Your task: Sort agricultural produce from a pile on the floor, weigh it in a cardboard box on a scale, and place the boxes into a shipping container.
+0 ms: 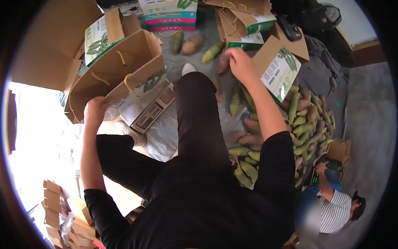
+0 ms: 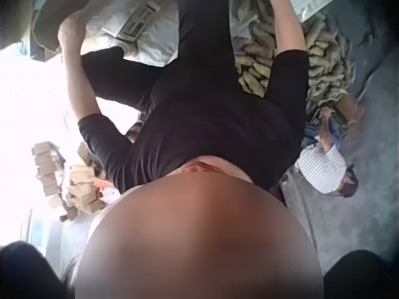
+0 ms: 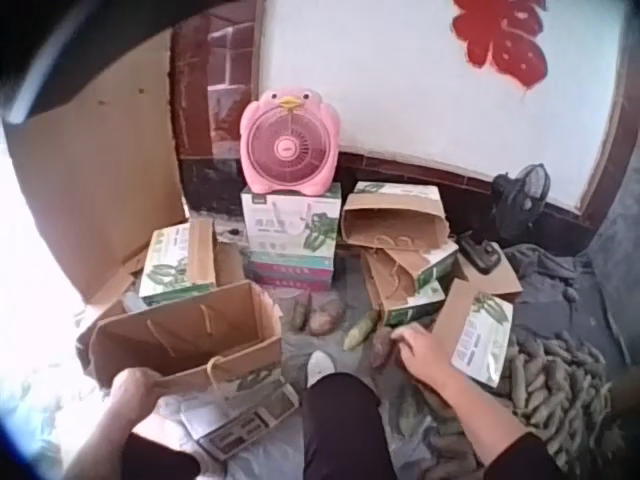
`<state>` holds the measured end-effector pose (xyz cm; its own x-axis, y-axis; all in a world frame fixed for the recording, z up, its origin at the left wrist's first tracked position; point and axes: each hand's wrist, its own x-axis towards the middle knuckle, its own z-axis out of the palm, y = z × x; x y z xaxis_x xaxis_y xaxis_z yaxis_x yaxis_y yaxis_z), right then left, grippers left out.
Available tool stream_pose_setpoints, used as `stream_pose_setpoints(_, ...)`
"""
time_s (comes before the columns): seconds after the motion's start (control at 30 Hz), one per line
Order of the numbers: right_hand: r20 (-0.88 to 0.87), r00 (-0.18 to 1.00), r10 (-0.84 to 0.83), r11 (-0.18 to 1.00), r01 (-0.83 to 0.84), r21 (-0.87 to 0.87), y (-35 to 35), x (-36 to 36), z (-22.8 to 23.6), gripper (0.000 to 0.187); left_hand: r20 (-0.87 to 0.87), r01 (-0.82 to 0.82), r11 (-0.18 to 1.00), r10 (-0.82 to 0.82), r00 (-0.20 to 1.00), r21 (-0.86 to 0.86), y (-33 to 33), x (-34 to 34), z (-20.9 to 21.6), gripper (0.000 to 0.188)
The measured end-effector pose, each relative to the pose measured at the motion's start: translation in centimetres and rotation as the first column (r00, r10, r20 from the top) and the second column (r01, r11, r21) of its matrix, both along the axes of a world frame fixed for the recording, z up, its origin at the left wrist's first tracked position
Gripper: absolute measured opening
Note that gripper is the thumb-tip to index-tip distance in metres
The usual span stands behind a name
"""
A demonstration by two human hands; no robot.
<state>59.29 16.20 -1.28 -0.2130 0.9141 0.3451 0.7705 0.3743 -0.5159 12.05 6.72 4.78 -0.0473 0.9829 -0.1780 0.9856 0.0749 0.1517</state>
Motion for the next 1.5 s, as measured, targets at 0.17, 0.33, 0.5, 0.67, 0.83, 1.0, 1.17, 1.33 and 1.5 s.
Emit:
stream_pose_setpoints(0.17,0.206,0.972,-0.113,0.93,0.176,-0.321,-8.9,6.0,-12.0,0.016,0.103,-0.002,1.0,0.0,0.995,0.022,0.5,-1.4,-2.9,0.031)
stream_pose_setpoints(0.33,0.337,0.926,-0.169,0.74,0.345,-0.577,-17.1,7.9,-19.9,0.022,0.047,0.048,0.997,-0.045,0.998,-0.057,0.2,-0.9,-4.8,0.046)
stream_pose_setpoints(0.5,0.378,0.925,-0.029,0.572,0.326,-0.753,-21.2,6.2,-23.5,0.025,0.095,-0.041,0.997,0.047,0.994,-0.067,-0.6,-2.1,-5.1,0.046)
stream_pose_setpoints(0.67,0.285,0.931,-0.229,0.558,0.365,-0.745,-22.3,5.9,-29.5,0.016,0.12,-0.091,0.991,0.103,0.987,-0.1,-0.3,-2.9,-5.6,0.039)
stream_pose_setpoints(0.83,0.237,0.936,-0.261,0.587,0.349,-0.731,-22.7,6.4,-32.8,0.018,0.176,-0.01,1.0,0.015,0.984,-0.029,0.5,-2.2,-6.6,0.018)
stream_pose_setpoints(1.0,0.272,0.89,-0.365,0.539,0.44,-0.718,-22.6,7.1,-32.1,0.02,0.213,0.008,0.996,0.01,0.977,-0.086,0.4,-1.0,-6.4,0.02)
stream_pose_setpoints(1.17,0.483,0.864,-0.144,0.381,0.499,-0.778,-21.9,8.2,-27.1,0.025,0.277,-0.035,0.996,0.057,0.959,-0.086,-0.5,-2.7,-6.9,0.022)
stream_pose_setpoints(1.33,0.616,0.769,0.173,0.526,0.457,-0.717,-23.6,7.6,-25.1,0.031,0.25,-0.022,0.994,0.048,0.967,-0.104,-0.3,-2.1,-6.4,0.021)
stream_pose_setpoints(1.5,0.616,0.657,0.435,0.693,0.192,-0.695,-24.5,5.4,-24.9,0.032,0.361,-0.014,1.0,0.021,0.932,-0.021,-0.7,-2.2,-6.7,0.019)
